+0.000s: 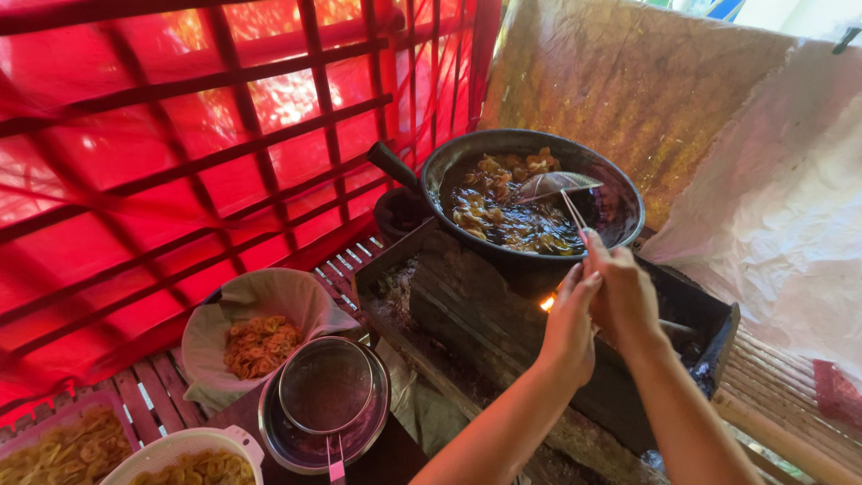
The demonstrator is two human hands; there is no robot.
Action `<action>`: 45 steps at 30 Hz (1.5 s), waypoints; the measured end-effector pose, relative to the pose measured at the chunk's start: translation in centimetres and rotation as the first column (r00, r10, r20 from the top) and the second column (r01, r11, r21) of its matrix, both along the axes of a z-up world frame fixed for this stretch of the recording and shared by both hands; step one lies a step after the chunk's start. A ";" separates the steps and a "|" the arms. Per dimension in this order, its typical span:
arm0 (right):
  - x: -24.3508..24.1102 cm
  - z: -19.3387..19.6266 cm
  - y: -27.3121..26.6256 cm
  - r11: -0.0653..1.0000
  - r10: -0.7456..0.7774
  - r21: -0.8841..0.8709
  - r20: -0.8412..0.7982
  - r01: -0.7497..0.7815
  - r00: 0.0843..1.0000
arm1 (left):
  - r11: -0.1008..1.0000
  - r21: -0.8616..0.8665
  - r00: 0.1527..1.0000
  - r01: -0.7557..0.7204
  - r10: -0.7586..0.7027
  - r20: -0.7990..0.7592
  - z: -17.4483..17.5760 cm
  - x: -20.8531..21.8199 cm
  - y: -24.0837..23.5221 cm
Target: The person stirs food frying in a wok over a wood fire using a spider strainer. They then use a second strainer to scoop the fried food from the oil and transfer it into a white colander.
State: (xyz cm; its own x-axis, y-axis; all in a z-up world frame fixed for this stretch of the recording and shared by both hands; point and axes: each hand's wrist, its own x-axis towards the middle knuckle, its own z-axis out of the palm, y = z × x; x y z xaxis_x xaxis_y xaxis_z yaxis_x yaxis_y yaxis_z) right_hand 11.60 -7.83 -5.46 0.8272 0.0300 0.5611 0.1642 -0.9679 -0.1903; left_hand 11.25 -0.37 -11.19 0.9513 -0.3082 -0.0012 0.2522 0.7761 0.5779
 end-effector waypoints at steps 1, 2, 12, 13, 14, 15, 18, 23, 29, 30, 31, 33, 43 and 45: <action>0.1 0.8 0.0 1.000 0.013 0.020 0.007 -0.014 1.000 | 1.000 0.007 1.000 0.027 -0.027 0.016 0.5 0.1 0.0; -0.4 1.7 -0.4 0.999 0.002 0.048 -0.017 -0.002 1.000 | 0.998 0.015 0.998 0.054 -0.054 0.032 1.2 0.1 -0.1; 6.2 3.8 -3.6 0.993 0.109 0.038 0.098 -0.113 0.989 | 0.997 -0.033 0.996 0.068 -0.065 0.068 3.4 7.1 -3.9; 7.9 3.1 -3.9 0.993 0.116 0.021 0.107 -0.119 0.987 | 0.999 -0.019 0.997 0.045 -0.044 0.063 3.0 8.2 -4.1; 9.5 2.1 -4.0 0.993 0.114 0.020 0.099 -0.117 0.988 | 1.000 -0.005 0.998 0.022 -0.021 0.058 2.7 9.3 -4.2; 10.9 1.1 -4.1 0.993 0.112 0.021 0.090 -0.114 0.990 | 1.000 0.011 0.999 0.000 0.000 0.052 2.5 10.0 -4.4; 13.5 -0.2 -4.7 0.994 0.108 -0.033 0.012 -0.107 0.994 | 0.994 0.074 0.992 -0.083 0.075 0.103 2.1 10.3 -3.9; 12.2 2.1 -4.0 0.987 0.158 0.018 -0.145 -0.157 0.977 | 0.993 0.120 1.000 -0.013 0.010 0.027 3.7 7.6 -1.9; 7.1 9.8 -2.7 0.987 -0.018 0.136 -0.410 0.081 0.912 | 0.998 -0.005 0.994 0.055 -0.055 0.090 6.7 3.4 -1.1; 6.2 11.1 -2.5 0.923 -0.022 0.323 -0.493 0.207 0.870 | 0.998 -0.010 0.993 0.063 -0.062 0.102 7.1 2.7 -1.0; 4.8 11.8 -2.3 0.999 -0.048 -0.034 -0.353 0.038 0.934 | 0.997 -0.002 0.991 0.077 -0.076 0.114 7.3 1.9 -0.8; 2.4 12.7 -2.1 0.906 -0.028 -0.416 -0.224 -0.070 0.974 | 0.994 0.014 0.985 0.107 -0.107 0.136 7.4 0.3 -0.4; -3.6 13.0 -7.5 0.838 -0.156 -0.546 -0.195 0.025 0.968 | 0.979 0.016 0.979 0.205 -0.205 0.019 4.6 -2.5 -0.1; -4.3 12.4 -9.2 0.832 -0.179 -0.551 -0.163 0.061 0.970 | 0.978 -0.001 0.978 0.211 -0.211 -0.007 3.9 -2.9 -0.1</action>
State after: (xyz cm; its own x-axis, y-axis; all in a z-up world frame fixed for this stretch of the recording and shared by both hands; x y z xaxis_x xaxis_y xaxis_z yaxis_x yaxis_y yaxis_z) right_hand 7.35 -17.08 6.94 0.9359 0.1715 0.3078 0.0558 -0.9346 0.3512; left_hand 8.38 -0.44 -7.25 0.8651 -0.5016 -0.0075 0.4139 0.7053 0.5756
